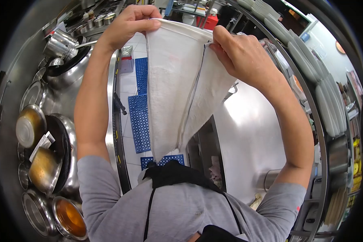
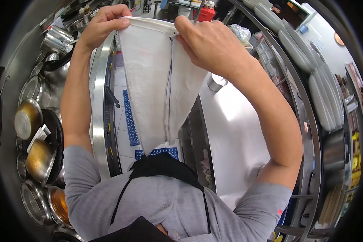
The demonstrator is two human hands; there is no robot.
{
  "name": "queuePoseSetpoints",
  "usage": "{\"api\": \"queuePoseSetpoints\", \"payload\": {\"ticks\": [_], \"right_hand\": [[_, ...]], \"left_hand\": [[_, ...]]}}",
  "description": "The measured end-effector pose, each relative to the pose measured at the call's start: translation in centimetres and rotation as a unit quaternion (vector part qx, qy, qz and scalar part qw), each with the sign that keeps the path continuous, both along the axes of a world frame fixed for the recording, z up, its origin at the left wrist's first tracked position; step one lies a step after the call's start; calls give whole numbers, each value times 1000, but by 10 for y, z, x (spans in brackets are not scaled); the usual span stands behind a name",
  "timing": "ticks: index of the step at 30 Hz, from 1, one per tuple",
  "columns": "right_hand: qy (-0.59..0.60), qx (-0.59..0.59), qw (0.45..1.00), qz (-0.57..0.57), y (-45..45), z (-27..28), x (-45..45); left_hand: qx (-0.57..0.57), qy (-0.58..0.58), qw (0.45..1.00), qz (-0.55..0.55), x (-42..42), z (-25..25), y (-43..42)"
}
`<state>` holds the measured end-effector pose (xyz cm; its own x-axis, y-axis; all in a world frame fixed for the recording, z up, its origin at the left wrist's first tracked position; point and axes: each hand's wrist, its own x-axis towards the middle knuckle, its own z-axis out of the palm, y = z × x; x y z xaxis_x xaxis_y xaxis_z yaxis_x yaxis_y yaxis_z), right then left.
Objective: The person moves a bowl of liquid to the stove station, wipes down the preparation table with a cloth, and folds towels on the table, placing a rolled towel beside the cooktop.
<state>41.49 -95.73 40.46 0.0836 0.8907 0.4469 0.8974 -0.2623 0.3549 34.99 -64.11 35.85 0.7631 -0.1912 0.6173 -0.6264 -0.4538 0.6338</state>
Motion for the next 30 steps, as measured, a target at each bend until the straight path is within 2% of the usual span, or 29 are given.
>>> {"api": "queuePoseSetpoints", "payload": {"ticks": [3, 9, 12, 15, 18, 21, 24, 27, 28, 30], "right_hand": [[3, 36, 999, 5, -10, -5, 3], [1, 34, 998, -45, -30, -14, 8], [29, 105, 994, -30, -36, -25, 12], [65, 37, 995, -71, -46, -27, 14], [79, 107, 990, -46, -49, -45, 9], [199, 82, 969, -118, -54, -54, 11], [229, 52, 960, -151, -53, -67, 7], [321, 45, 931, -170, -54, -86, 13], [339, 76, 920, -184, -54, -94, 12], [414, 75, 899, -120, -59, -105, 10]], "left_hand": [[-24, 32, 999, -23, -1, 0, -7], [-49, 34, 996, -64, 3, -3, -34], [-36, 38, 996, -69, 2, -3, -51], [-37, 49, 995, -76, 3, -8, -70], [-36, 61, 994, -83, 3, -20, -84], [-43, 65, 994, -81, -1, -37, -97], [-64, 66, 992, -81, -3, -62, -112], [-89, 81, 990, -72, -8, -78, -120], [-128, 66, 987, -76, -7, -85, -123], [-154, 73, 983, -74, -5, -90, -124]]}}
